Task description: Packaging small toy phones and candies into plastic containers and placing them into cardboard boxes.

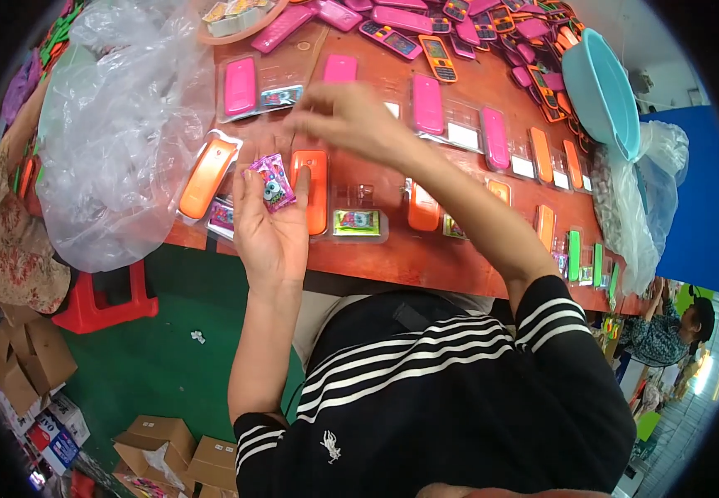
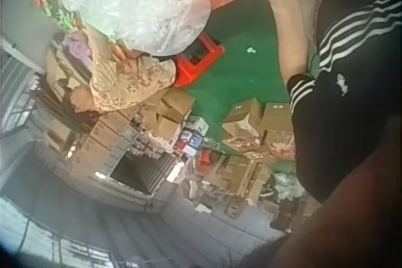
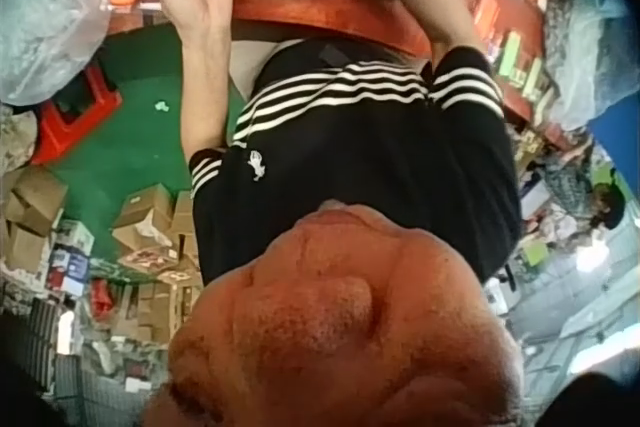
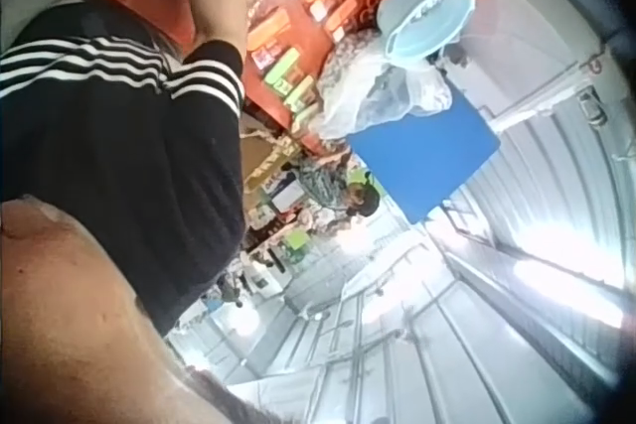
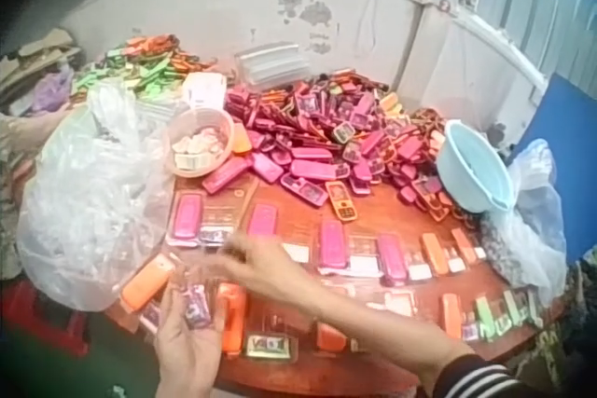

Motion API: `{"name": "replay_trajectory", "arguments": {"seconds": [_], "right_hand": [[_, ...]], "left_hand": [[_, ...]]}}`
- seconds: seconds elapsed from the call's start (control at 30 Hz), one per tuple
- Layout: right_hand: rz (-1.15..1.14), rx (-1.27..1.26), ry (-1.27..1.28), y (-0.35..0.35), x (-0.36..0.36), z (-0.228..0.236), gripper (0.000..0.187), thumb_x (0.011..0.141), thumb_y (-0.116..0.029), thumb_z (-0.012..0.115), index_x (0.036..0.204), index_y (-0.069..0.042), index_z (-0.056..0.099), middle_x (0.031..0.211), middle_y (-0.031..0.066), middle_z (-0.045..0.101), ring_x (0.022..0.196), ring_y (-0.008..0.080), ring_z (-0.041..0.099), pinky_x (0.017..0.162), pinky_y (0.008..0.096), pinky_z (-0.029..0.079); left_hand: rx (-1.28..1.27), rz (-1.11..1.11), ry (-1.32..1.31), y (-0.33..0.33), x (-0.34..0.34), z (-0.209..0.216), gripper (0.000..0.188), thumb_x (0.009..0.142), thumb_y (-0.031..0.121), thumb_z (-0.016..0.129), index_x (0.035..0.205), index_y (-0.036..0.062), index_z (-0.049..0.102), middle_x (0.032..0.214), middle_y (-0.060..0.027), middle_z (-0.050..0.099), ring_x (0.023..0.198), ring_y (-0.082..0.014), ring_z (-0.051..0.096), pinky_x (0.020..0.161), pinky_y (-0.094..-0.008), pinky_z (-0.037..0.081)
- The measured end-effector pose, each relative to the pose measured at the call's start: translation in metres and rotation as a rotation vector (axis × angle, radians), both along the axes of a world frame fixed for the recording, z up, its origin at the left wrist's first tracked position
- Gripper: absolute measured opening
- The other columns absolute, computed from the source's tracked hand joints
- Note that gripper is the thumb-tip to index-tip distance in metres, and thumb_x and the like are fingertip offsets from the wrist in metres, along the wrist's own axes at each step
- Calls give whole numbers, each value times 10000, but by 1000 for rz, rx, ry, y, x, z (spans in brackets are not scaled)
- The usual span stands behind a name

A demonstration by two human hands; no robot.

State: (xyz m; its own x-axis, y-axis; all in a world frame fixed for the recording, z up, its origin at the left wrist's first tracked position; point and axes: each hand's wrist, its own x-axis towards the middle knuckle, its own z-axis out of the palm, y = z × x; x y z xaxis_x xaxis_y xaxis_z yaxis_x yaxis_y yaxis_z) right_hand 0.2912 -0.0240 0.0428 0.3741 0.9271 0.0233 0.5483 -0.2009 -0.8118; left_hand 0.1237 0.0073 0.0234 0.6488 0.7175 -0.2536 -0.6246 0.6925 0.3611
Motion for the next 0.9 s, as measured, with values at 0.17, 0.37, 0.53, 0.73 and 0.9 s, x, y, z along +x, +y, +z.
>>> {"name": "replay_trajectory", "arguments": {"seconds": [0.17,0.37,0.53,0.73,0.9], "right_hand": [[-15,17,737,-47,-25,11,164,847,-129,627,948,-3,601,739,6,617,591,49,566,489,182,424],[-255,39,399,-69,30,14,198,856,-224,612,947,-60,673,669,-20,607,578,32,514,502,195,401],[-252,-97,-297,-57,78,5,235,783,-254,583,950,-117,676,821,83,678,759,228,653,672,354,495],[-9,-206,-439,-46,91,-6,268,774,-294,639,971,-113,669,857,93,673,808,245,645,706,353,483],[27,-60,-378,-52,95,-20,277,772,-280,655,947,-65,665,849,115,667,782,253,642,677,345,486]], "left_hand": [[72,-186,-187,-12,17,-13,234,956,165,437,1171,95,496,1175,-72,542,1096,-211,505,975,-435,380],[-56,-149,-12,-27,30,-6,297,966,210,413,1238,91,436,1287,-92,473,1182,-253,467,1014,-452,377],[-25,-181,34,-32,26,-4,308,963,207,425,1258,122,429,1285,-113,472,1183,-273,468,999,-473,391],[-32,-197,34,-30,24,-5,331,962,204,428,1277,104,410,1287,-119,469,1175,-273,477,995,-466,397],[-7,-201,48,-34,33,0,361,962,219,428,1298,93,387,1302,-117,457,1191,-267,460,1006,-467,380]]}}
